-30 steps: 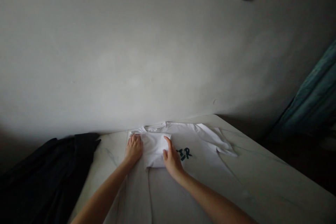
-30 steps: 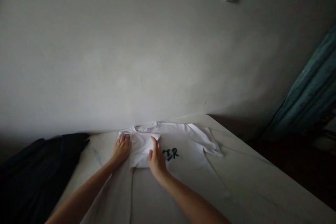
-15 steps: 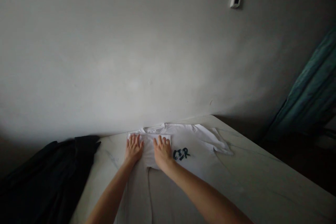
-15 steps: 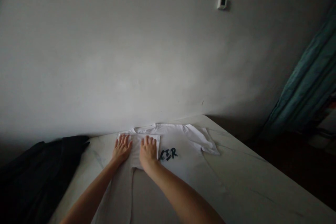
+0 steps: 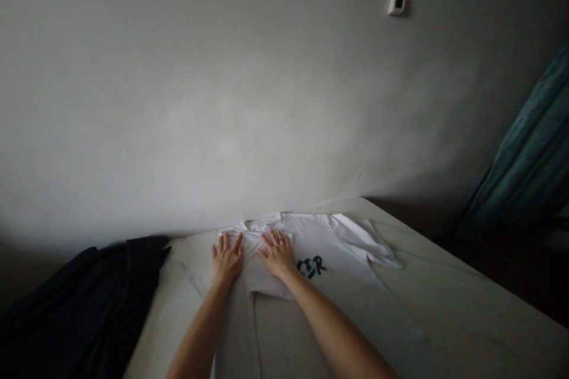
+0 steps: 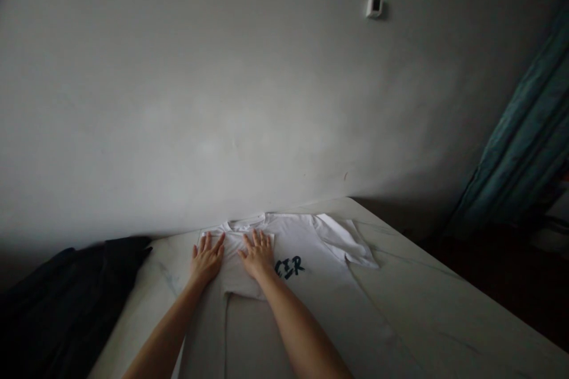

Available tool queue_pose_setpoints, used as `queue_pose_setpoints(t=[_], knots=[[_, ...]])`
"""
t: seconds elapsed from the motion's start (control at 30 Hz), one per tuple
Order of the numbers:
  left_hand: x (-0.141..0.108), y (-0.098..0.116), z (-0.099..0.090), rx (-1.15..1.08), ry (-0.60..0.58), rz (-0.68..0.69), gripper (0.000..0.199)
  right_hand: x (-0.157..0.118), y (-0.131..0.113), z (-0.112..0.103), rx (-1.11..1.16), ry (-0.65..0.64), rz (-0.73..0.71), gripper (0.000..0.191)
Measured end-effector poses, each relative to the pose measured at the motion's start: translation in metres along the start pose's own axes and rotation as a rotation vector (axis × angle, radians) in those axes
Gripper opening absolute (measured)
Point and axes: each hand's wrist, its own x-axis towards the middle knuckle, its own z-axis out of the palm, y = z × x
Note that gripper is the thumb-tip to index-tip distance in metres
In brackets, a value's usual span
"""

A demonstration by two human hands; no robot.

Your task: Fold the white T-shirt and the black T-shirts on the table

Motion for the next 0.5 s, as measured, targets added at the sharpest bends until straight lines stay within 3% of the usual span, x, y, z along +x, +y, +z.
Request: queue_pose_setpoints(t=[0.13,0.2,0.33,0.5], knots=[[-0.001,0.003,-0.008,0.015,-0.007,-0.007,0.051,-0.011,0.003,-0.013,-0.075,0.023,0.069,0.066],[-0.002,0.006,-0.015,0.024,-0.002,0.005,0.05,-0.022,-0.003,-0.014,-0.076,0.022,-0.019,0.067],[-0.01,0.011,-0.029,0.036,0.001,0.02,0.049,-0.055,-0.008,-0.014,-0.02,-0.099,-0.239,0.057],[-0.051,0.014,-0.04,0.015,-0.071,0.053,0.053,-0.093,0.008,-0.024,-0.078,-0.089,-0.143,0.056]])
